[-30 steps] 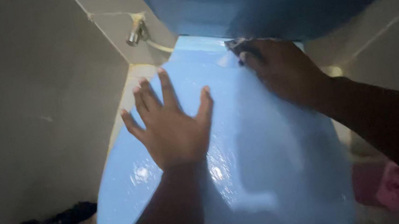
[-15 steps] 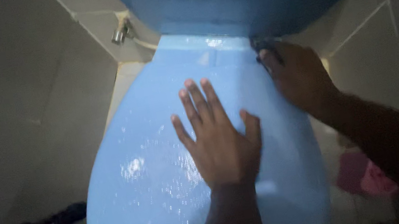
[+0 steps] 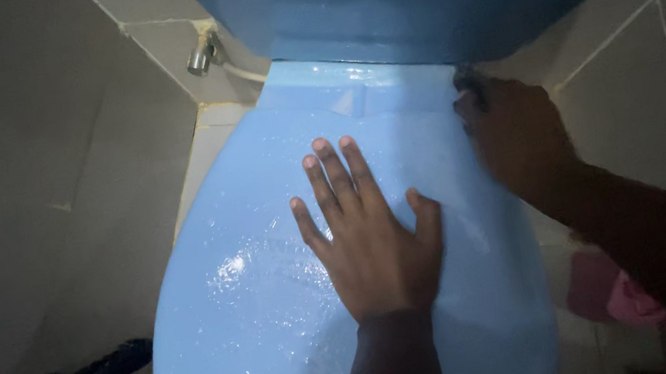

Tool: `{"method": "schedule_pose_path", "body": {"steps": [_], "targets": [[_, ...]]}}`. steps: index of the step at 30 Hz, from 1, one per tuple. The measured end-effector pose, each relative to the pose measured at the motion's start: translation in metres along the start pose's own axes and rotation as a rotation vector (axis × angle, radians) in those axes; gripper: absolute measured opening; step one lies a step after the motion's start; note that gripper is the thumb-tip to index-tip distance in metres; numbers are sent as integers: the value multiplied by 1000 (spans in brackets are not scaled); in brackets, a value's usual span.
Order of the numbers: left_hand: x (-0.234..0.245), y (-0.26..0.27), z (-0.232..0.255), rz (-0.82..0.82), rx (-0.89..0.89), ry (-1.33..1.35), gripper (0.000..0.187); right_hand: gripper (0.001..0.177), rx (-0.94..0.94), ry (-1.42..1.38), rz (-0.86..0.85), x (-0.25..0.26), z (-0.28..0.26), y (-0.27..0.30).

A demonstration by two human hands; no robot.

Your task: The person scrubs the inside of a blue toilet bowl with a dark sponge, then closes the lid and wipes the exterior surfaces of the seat and tank. The person repeatedly dips the sponge into a purple bucket of soapy water to clean the toilet components.

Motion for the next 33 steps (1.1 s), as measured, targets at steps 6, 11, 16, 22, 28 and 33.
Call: {"method": "schedule_pose_path", "body": {"steps": [6, 11, 16, 22, 28, 33], "targets": [[-1, -1, 1, 4, 16, -10, 85, 52, -215, -453, -6, 12, 0, -8], [-1, 3, 3, 2, 11, -3, 85, 41, -155, -445, 20, -8, 17, 6], [-1, 1, 1, 20, 0, -9, 85, 32, -4, -89, -38, -42, 34, 48], [-2, 0, 1, 4, 9, 7, 85, 46, -238, -519, -244, -69, 51, -11], [1, 3, 2, 17, 4, 30, 84, 23, 133, -21, -22, -67, 49, 15], [0, 1, 3, -8, 16, 14, 85, 26, 8, -46, -25, -72, 57, -20]]}}
Point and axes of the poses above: each hand's wrist, its own y-axis away from the middle knuckle, its own x-axis out of the back of the hand, z = x × y, the point moved 2 cm from there along -y, towards the middle knuckle, and after that the axes turned 7 degrees about -z, right-handed, at the moved point
